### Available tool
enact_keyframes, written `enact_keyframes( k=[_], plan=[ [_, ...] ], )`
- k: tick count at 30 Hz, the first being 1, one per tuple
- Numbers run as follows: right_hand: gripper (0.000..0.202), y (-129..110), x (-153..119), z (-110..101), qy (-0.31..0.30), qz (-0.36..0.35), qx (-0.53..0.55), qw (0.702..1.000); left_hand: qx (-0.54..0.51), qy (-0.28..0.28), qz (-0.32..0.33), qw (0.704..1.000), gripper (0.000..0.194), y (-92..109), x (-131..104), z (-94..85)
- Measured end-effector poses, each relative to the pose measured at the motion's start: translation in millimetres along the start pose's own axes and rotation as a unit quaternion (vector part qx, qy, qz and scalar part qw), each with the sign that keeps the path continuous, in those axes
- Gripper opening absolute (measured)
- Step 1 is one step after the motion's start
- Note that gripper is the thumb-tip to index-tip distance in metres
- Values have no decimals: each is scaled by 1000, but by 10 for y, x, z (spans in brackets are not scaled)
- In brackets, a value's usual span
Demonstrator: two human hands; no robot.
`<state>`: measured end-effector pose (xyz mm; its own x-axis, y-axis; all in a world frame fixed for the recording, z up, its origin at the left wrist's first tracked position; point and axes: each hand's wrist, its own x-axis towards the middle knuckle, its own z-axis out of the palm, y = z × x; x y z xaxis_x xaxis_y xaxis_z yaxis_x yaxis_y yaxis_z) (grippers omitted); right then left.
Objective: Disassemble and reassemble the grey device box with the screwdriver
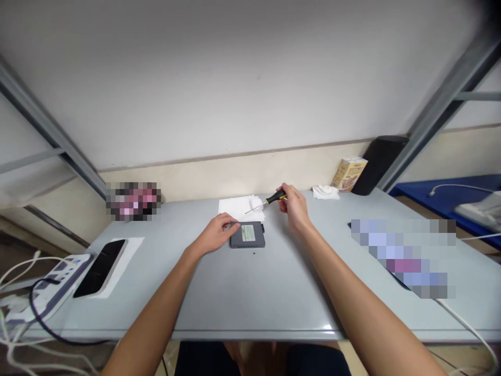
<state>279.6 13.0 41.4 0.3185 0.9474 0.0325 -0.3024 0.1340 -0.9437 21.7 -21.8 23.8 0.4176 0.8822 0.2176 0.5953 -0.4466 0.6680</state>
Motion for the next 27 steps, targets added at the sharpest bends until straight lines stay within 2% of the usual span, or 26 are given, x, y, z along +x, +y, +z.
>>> enact_keyframes(
  k=[3, 7, 10, 12, 16, 19, 21, 25, 27],
  plan=[
    [36, -21, -38, 3, -51, -39, 3, 998, 15, 13, 25, 999, 28, -13, 10, 27],
    [37, -90, -182, 41, -135, -89, -41, 986, 10, 38, 32, 999, 30, 36, 9, -22],
    [37, -114, -327, 128, -216, -95, -82, 968, 6, 53, 30, 998, 29, 83, 9, -75],
    [37, -105, -409, 194, -249, -102, -102, 958, 1, 54, 25, 998, 27, 102, 8, -95],
    [36, -84, -511, 276, -241, -149, -118, 952, -6, 22, 18, 1000, 24, 126, -6, -112],
    [34, -111, -575, 300, -208, -190, -134, 950, -13, -39, -5, 999, 26, 146, -27, -170],
    [32, -143, -633, 317, -194, -223, -163, 941, -24, -94, -25, 995, 34, 154, -41, -241],
    [26, -184, -771, 361, -189, -338, -206, 899, -29, -198, -17, 980, 61, 149, -63, -356],
    [23, -186, -827, 380, -184, -399, -217, 872, -21, -210, 4, 977, 68, 148, -68, -354]
  ],
)
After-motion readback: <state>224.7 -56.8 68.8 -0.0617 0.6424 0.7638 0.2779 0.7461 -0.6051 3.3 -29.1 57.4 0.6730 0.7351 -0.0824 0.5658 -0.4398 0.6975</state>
